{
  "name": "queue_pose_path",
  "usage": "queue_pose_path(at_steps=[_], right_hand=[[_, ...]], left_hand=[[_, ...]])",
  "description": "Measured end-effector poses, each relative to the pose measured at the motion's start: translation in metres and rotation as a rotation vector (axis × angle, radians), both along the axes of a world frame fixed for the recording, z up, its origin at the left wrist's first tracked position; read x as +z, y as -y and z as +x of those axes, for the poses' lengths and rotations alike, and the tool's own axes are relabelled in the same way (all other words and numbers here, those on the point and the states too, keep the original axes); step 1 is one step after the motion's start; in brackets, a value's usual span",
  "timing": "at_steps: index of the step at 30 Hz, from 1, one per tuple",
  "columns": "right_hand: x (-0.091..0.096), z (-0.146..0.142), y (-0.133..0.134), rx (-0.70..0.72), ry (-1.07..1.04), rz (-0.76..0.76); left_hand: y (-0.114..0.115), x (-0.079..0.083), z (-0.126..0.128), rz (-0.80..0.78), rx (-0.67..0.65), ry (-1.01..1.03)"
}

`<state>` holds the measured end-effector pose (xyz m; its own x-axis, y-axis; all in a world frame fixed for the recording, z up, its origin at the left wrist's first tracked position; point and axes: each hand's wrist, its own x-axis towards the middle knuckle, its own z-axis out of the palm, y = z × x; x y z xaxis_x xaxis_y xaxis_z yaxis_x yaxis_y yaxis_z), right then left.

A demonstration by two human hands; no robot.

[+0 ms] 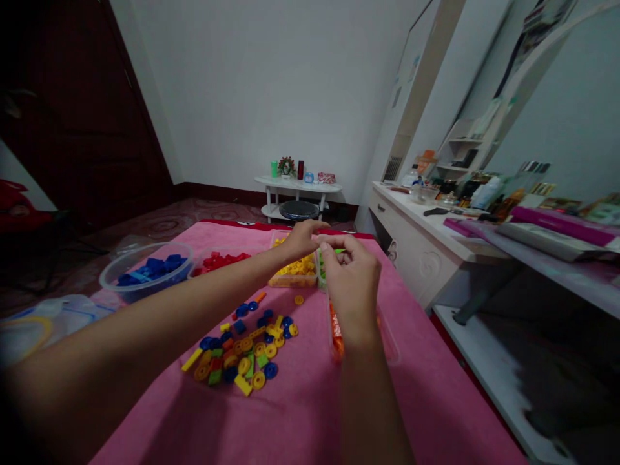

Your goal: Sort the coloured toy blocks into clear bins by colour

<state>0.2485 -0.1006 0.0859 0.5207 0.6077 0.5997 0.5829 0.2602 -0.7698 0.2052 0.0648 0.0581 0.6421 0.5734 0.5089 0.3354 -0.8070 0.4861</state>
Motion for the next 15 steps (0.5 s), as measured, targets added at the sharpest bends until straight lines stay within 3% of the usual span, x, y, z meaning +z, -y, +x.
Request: queue_pose_path(at_steps=[4,8,12,15], right_hand=[[-0.029,0.000,-0.020,0.139,0.294,-0.365],[-0.069,-0.012,-0.032,0.255,0.508,-0.729],[-0.099,-0.025,-0.032,0.139,0.624,-0.900],[-0.097,-0.029,-0.029,0.099,0.671,-0.950]], left_hand=[[0.018,-0.031,-0.047,-0.114,-0.095,-0.135],[0.035,-0.056,-0.103,-0.158,-0.010,-0.183],[0.049,-0.071,-0.143,-0.143,0.060,-0.173],[0.058,-0.079,-0.159,-0.180,0.024,-0.135]])
